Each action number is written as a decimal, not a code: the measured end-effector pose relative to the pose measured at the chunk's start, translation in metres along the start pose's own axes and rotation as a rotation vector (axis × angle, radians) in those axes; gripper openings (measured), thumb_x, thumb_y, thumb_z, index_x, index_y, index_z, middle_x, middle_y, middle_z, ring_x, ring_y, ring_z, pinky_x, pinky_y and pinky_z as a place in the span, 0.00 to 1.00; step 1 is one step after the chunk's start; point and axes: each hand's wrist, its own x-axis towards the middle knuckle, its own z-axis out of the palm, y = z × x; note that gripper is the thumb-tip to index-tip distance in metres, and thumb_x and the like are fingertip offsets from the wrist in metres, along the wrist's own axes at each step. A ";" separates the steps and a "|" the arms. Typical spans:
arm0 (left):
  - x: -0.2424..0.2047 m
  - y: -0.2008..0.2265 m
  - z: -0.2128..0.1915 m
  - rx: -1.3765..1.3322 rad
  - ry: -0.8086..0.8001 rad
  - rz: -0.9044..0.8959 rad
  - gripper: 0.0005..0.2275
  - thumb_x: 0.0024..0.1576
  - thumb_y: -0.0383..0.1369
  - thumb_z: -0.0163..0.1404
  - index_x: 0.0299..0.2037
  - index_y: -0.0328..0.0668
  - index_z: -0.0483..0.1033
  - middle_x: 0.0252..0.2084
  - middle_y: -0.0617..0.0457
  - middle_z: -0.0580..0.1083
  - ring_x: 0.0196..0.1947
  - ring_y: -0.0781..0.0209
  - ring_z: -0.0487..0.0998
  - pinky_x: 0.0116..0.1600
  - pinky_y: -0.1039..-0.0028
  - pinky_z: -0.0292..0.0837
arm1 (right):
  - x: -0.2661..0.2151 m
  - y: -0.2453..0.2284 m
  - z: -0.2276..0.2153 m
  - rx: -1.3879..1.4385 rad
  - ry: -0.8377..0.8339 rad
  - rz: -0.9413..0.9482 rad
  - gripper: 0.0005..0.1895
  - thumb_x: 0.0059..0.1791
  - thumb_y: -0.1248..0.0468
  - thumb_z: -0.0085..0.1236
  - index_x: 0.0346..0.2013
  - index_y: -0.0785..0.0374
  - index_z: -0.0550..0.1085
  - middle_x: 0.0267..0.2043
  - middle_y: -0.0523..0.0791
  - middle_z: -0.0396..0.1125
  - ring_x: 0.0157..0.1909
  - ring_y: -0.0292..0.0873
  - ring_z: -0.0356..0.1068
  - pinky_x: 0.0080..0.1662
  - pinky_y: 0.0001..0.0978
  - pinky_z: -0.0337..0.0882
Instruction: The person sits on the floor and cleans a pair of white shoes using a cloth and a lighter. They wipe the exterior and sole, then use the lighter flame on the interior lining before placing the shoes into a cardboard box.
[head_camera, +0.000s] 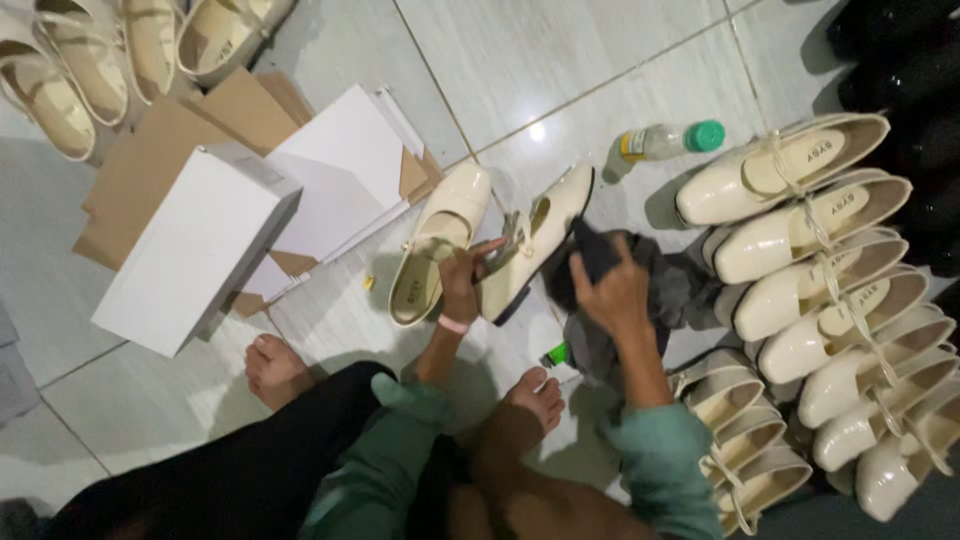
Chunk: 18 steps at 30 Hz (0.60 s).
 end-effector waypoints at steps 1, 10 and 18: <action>0.001 0.004 -0.001 -0.022 0.002 -0.013 0.34 0.71 0.55 0.33 0.50 0.27 0.82 0.20 0.62 0.59 0.21 0.71 0.56 0.29 0.74 0.49 | 0.011 0.001 -0.002 -0.007 -0.034 0.038 0.18 0.54 0.53 0.60 0.45 0.66 0.82 0.50 0.54 0.72 0.37 0.59 0.76 0.39 0.45 0.74; 0.010 0.026 0.009 -0.230 0.057 -0.150 0.38 0.69 0.57 0.26 0.41 0.25 0.81 0.16 0.65 0.57 0.17 0.75 0.53 0.24 0.78 0.44 | 0.006 -0.049 -0.007 -0.105 -0.115 -0.072 0.25 0.49 0.54 0.65 0.16 0.71 0.75 0.41 0.58 0.72 0.21 0.56 0.70 0.26 0.43 0.71; 0.012 0.038 0.011 -0.223 -0.019 -0.137 0.40 0.67 0.59 0.19 0.43 0.28 0.80 0.18 0.62 0.64 0.18 0.72 0.58 0.26 0.75 0.49 | -0.003 -0.076 -0.016 -0.039 -0.135 -0.216 0.21 0.45 0.54 0.69 0.18 0.68 0.75 0.35 0.48 0.71 0.21 0.51 0.71 0.25 0.41 0.71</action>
